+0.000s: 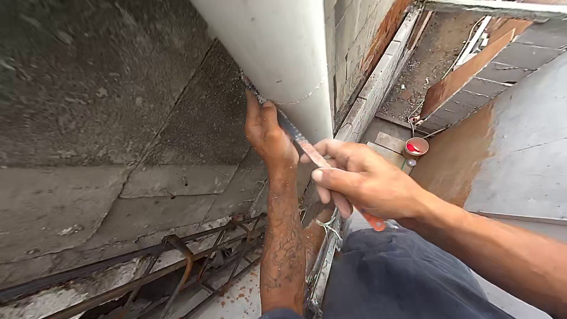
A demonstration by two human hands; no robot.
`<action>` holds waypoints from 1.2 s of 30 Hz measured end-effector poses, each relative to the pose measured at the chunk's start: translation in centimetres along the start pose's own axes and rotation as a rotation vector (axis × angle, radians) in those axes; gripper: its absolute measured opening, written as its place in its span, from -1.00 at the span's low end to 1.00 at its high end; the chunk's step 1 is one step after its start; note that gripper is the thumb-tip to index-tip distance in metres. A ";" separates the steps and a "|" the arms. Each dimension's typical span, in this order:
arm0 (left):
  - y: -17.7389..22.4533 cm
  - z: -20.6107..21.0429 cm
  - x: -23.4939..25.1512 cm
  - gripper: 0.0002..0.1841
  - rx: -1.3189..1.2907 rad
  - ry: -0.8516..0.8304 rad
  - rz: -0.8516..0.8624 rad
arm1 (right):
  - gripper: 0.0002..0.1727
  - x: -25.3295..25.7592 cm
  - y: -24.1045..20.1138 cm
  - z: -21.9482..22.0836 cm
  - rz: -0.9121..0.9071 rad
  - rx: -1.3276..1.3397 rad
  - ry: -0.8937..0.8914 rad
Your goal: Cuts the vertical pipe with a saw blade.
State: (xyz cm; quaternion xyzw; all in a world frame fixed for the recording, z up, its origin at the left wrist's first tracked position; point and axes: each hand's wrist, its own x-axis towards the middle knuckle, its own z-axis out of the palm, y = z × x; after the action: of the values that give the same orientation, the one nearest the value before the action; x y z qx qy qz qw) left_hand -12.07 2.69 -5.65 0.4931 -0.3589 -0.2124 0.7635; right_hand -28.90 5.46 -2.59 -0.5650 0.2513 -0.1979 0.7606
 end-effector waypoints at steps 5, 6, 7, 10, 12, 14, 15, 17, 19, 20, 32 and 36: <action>1.5 -1.3 -0.1 -0.58 -0.110 -0.019 -0.138 | -0.73 0.1 -1.4 4.9 0.045 0.038 0.032; 1.5 -2.1 -0.4 -0.61 -0.106 -0.072 -0.151 | -0.72 0.5 -1.1 5.6 0.033 -0.017 -0.006; 1.6 -3.3 -1.1 -0.63 -0.077 -0.152 -0.160 | -0.72 0.8 -0.9 5.9 0.025 -0.068 -0.049; 2.6 -4.7 -1.6 -0.64 -0.023 -0.182 -0.094 | -0.78 0.8 -0.6 4.8 -0.019 -0.230 -0.167; 3.4 -4.9 -1.8 -0.59 0.032 -0.095 -0.012 | -0.78 0.2 -0.7 3.7 -0.057 -0.393 -0.239; 4.2 -4.7 -3.3 -0.55 0.144 0.017 0.063 | -0.80 -0.7 -0.3 3.0 -0.136 -0.547 -0.282; 4.4 -4.3 -4.1 -0.54 0.205 0.070 0.101 | -0.80 -1.2 0.2 2.4 -0.182 -0.612 -0.273; 4.1 -3.2 -6.2 -0.53 0.321 0.135 0.186 | -0.78 -2.5 2.1 0.6 -0.221 -0.745 -0.202; 2.8 -2.1 -8.4 -0.50 0.429 0.124 0.242 | -0.68 -4.1 5.1 -1.2 -0.262 -0.835 -0.031; 1.9 -1.7 -9.6 -0.48 0.472 0.103 0.237 | -0.66 -4.9 6.9 -1.8 -0.301 -0.873 0.092; 4.1 0.4 -5.5 -0.37 0.698 -0.183 0.314 | -0.45 -17.7 22.7 -12.4 -0.304 -0.756 0.745; 10.0 1.8 1.2 -0.25 0.709 -0.017 0.523 | -0.41 -21.2 27.3 -17.3 -0.069 -0.628 0.819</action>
State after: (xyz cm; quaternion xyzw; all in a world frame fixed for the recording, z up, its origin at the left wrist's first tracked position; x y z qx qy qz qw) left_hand -12.94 5.00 4.33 0.6153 -0.5285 0.1203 0.5724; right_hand -55.77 12.46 -29.50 -0.6504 0.5569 -0.3427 0.3866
